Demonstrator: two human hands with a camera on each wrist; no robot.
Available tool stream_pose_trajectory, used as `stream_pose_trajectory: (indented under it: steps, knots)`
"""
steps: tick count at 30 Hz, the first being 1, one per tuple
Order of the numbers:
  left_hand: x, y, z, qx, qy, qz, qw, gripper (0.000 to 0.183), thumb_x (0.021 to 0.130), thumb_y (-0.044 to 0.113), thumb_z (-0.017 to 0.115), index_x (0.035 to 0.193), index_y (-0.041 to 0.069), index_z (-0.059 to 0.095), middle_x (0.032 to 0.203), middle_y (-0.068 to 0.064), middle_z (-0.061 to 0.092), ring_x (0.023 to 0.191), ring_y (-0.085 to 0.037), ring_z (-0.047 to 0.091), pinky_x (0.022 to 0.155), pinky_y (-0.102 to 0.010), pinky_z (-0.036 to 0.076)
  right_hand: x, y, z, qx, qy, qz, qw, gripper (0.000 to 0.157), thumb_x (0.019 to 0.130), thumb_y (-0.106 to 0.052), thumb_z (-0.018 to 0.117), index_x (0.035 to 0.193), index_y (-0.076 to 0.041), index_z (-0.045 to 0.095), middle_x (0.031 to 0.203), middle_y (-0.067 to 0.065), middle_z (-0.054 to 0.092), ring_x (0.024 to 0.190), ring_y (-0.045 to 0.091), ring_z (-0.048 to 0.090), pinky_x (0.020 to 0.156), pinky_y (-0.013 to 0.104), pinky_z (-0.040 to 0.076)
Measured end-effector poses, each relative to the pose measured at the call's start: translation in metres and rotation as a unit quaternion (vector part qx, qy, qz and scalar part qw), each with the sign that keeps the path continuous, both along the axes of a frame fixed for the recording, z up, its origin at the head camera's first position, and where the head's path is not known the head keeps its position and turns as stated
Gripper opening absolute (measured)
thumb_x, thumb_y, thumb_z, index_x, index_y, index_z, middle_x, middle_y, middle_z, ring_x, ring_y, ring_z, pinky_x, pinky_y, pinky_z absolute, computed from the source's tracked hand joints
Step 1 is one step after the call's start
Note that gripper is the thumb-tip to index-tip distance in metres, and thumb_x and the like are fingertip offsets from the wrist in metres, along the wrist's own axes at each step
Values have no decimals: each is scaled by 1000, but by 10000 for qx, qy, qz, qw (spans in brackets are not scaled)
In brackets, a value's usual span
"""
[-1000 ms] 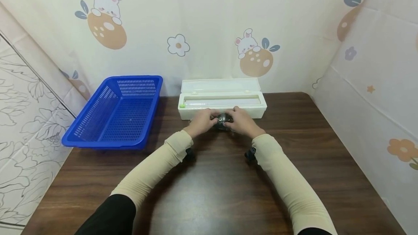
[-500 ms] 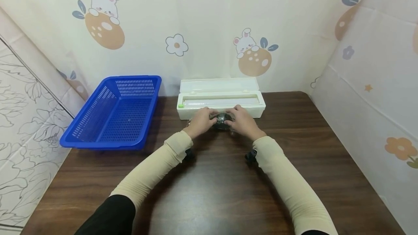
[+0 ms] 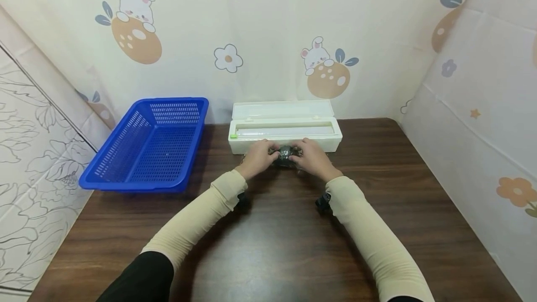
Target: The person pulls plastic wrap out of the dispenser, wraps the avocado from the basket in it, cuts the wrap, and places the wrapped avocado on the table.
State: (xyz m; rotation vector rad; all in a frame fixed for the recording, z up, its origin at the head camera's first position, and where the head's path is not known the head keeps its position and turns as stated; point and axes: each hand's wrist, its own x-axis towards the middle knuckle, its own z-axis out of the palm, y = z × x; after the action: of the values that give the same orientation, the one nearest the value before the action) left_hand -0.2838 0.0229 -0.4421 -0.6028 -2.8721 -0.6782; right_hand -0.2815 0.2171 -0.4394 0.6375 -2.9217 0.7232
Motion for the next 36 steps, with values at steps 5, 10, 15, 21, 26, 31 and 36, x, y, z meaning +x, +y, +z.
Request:
stream_pose_trajectory:
  steps: [5, 10, 15, 21, 26, 31, 36]
  knots:
    - [1, -2, 0, 157, -67, -15, 9999, 22, 94, 25, 64, 112, 15, 72, 111, -1, 72, 105, -17, 65, 92, -32, 51, 1, 0, 1, -28, 39, 16, 10000, 38, 88, -20, 73, 121, -4, 63, 108, 17, 64, 99, 32, 62, 85, 47, 52]
    - [0, -3, -2, 148, -38, -13, 9999, 23, 95, 25, 62, 114, 16, 71, 114, 0, 72, 108, -18, 64, 95, -32, 50, 1, 0, 1, -24, 78, 28, 10000, 38, 88, -21, 73, 121, -5, 63, 108, 17, 64, 99, 32, 62, 85, 47, 52]
    - [1, -4, -2, 194, -79, 10, 9998, 23, 95, 24, 63, 114, 15, 70, 114, 0, 72, 111, -19, 63, 98, -33, 49, 1, 2, 1, -52, 133, 55, 9999, 39, 87, -20, 73, 122, -5, 63, 109, 18, 64, 100, 33, 63, 86, 49, 52]
    - [2, -5, -3, 199, -119, 50, 9997, 24, 94, 25, 64, 115, 16, 70, 116, 0, 71, 112, -19, 62, 99, -34, 48, 3, 2, 2, -94, 56, 44, 9999, 37, 89, -21, 71, 121, -4, 63, 110, 19, 63, 101, 34, 62, 87, 50, 52]
    - [3, -6, -4, 262, -104, 76, 9996, 22, 94, 24, 65, 113, 15, 70, 116, -1, 71, 111, -20, 62, 98, -34, 48, 4, 3, 1, -117, 36, 47, 9999, 36, 89, -21, 71, 119, -3, 63, 111, 19, 64, 102, 34, 62, 88, 50, 51]
    - [4, -7, -4, 276, -100, 153, 9995, 21, 93, 24, 65, 112, 16, 71, 116, -1, 71, 113, -19, 61, 99, -34, 48, 4, 5, 0, -148, 55, 85, 9998, 35, 89, -20, 71, 119, -4, 63, 111, 19, 64, 103, 34, 61, 88, 50, 51]
    - [5, -10, -5, 340, -88, 160, 9993, 21, 93, 24, 65, 112, 16, 71, 117, -1, 71, 115, -20, 61, 101, -34, 47, 6, 5, 1, -159, 43, 82, 9998, 35, 89, -20, 70, 119, -4, 63, 113, 19, 64, 104, 35, 62, 89, 51, 51]
